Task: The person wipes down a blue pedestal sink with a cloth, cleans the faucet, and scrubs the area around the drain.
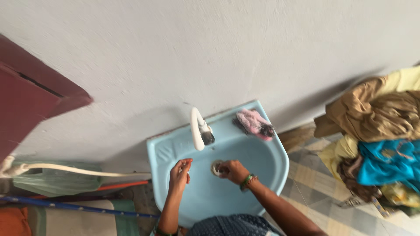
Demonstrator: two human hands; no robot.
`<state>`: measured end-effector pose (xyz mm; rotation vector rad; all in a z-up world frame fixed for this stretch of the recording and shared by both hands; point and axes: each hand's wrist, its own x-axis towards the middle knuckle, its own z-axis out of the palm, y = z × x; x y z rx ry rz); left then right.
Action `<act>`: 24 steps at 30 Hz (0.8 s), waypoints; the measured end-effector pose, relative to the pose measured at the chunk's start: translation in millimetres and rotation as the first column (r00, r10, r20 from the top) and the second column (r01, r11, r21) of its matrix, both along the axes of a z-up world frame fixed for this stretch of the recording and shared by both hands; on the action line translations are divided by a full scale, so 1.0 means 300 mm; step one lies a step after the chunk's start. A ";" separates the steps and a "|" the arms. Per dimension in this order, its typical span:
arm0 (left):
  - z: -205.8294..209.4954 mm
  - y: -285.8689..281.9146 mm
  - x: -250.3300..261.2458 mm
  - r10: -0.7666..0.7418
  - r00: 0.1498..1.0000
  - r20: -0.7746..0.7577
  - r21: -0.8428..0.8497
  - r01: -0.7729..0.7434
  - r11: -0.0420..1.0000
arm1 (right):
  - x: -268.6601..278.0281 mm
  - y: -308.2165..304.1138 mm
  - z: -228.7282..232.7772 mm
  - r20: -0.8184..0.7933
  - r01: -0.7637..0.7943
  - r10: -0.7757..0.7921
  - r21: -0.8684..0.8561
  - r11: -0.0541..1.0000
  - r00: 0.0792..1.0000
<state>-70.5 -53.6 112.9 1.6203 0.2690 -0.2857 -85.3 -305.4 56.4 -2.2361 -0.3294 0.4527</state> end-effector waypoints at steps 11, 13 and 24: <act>0.381 -0.156 0.115 -0.030 0.985 0.171 0.157 0.003 0.988 | 0.034 0.069 0.316 -0.385 0.354 0.030 0.875 0.331 0.922; 0.401 -0.172 0.122 -0.100 0.962 0.253 0.164 0.059 0.985 | 0.037 0.085 0.322 -0.403 0.387 0.053 0.902 0.190 0.914; 0.439 -0.257 0.090 -0.112 0.956 0.270 0.299 0.028 0.954 | 0.078 0.146 0.288 -0.542 0.561 0.167 0.822 -0.101 0.824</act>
